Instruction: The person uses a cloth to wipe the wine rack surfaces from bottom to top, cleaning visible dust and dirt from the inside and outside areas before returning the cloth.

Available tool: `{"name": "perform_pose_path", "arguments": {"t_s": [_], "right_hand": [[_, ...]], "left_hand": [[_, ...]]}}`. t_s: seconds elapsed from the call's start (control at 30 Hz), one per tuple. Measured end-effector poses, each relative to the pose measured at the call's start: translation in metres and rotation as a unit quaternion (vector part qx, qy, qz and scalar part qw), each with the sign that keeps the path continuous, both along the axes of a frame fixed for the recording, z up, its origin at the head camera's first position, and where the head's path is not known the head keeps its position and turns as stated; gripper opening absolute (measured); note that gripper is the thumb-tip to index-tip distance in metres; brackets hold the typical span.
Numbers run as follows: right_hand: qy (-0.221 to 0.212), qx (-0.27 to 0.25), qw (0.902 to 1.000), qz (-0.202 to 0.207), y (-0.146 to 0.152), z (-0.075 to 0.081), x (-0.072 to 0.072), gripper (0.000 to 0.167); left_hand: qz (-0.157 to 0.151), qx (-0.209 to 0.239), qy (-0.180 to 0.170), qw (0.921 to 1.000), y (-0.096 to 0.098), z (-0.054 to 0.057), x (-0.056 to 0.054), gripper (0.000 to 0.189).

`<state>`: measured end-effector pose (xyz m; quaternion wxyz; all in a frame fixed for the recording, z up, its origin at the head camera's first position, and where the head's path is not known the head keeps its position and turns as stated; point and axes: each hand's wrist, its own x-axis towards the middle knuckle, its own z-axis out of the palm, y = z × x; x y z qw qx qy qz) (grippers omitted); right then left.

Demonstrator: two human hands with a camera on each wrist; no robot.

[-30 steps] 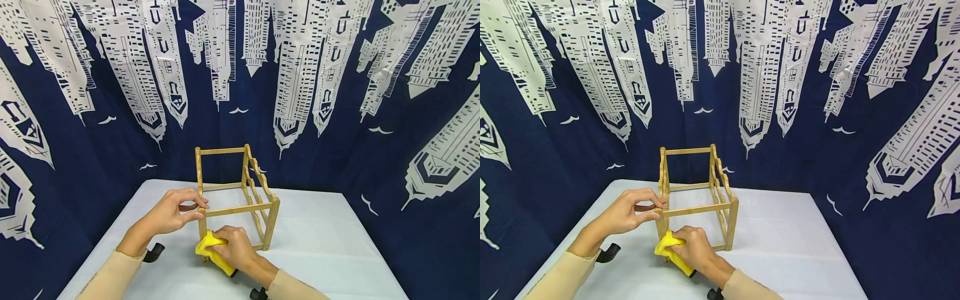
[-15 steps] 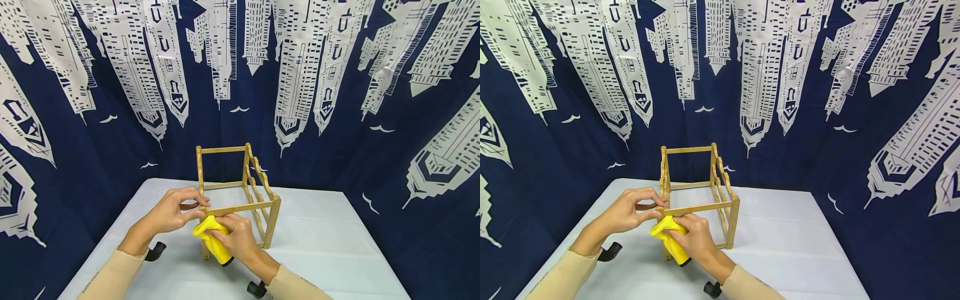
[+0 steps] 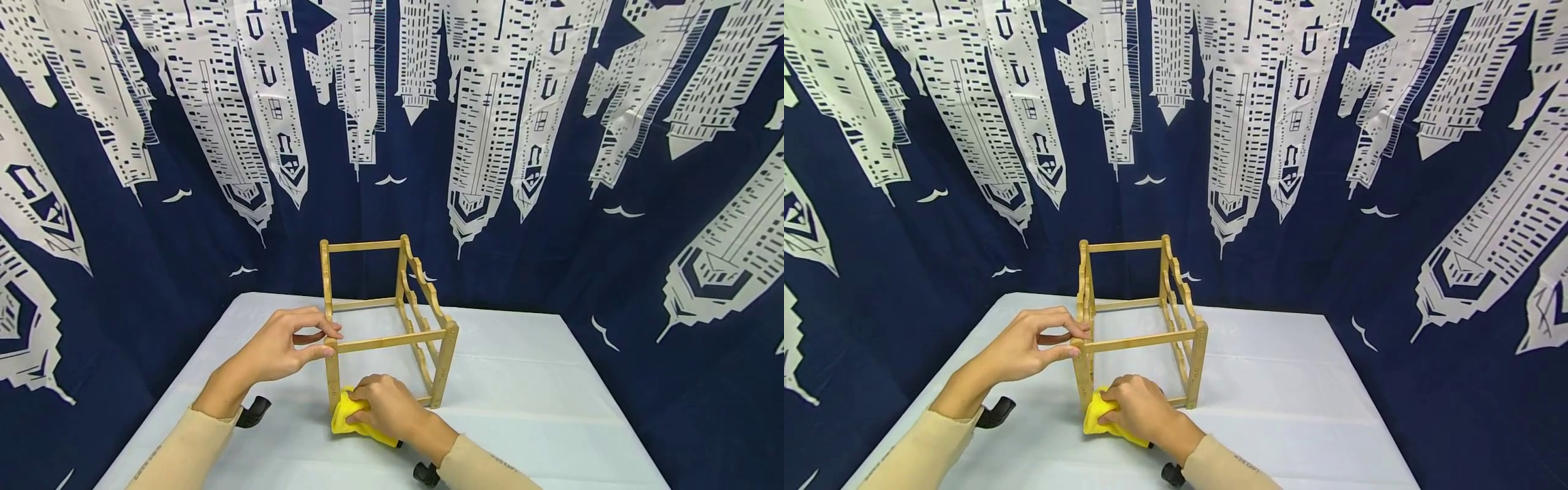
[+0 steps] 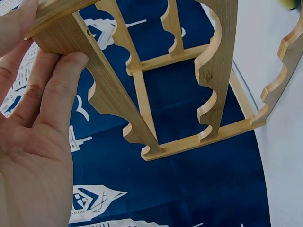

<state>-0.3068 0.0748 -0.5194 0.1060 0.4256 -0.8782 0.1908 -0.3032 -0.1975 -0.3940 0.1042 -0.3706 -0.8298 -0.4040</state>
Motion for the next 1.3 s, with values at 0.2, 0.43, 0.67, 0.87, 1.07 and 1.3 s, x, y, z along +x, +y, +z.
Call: {"name": "perform_pose_path", "arguments": {"t_s": [0.2, 0.43, 0.67, 0.87, 1.07, 1.3], "right_hand": [[0.036, 0.064, 0.997, -0.024, 0.006, -0.013, 0.001, 0.038], [0.046, 0.089, 0.9927, -0.068, 0.041, -0.01, 0.001, 0.04], [0.088, 0.141, 0.9815, -0.096, 0.065, -0.001, 0.005, 0.034], [0.024, 0.094, 0.9905, -0.097, 0.061, -0.002, 0.003, 0.037], [-0.038, 0.021, 0.9958, -0.08, 0.042, -0.013, -0.003, 0.04], [-0.1, -0.012, 0.9934, -0.055, 0.009, -0.015, -0.002, 0.042]], "left_hand": [[0.0, 0.0, -0.002, 1.0, -0.001, -0.001, 0.001, 0.02], [0.002, 0.0, -0.005, 1.0, -0.001, 0.001, 0.001, 0.02], [0.004, 0.002, -0.006, 1.0, -0.002, 0.001, 0.001, 0.021], [0.01, 0.002, -0.011, 0.9999, 0.0, -0.001, 0.002, 0.021], [0.014, 0.008, -0.017, 0.9997, 0.0, -0.001, 0.003, 0.022], [0.011, 0.014, -0.001, 0.9998, 0.002, -0.003, 0.003, 0.022]]}}
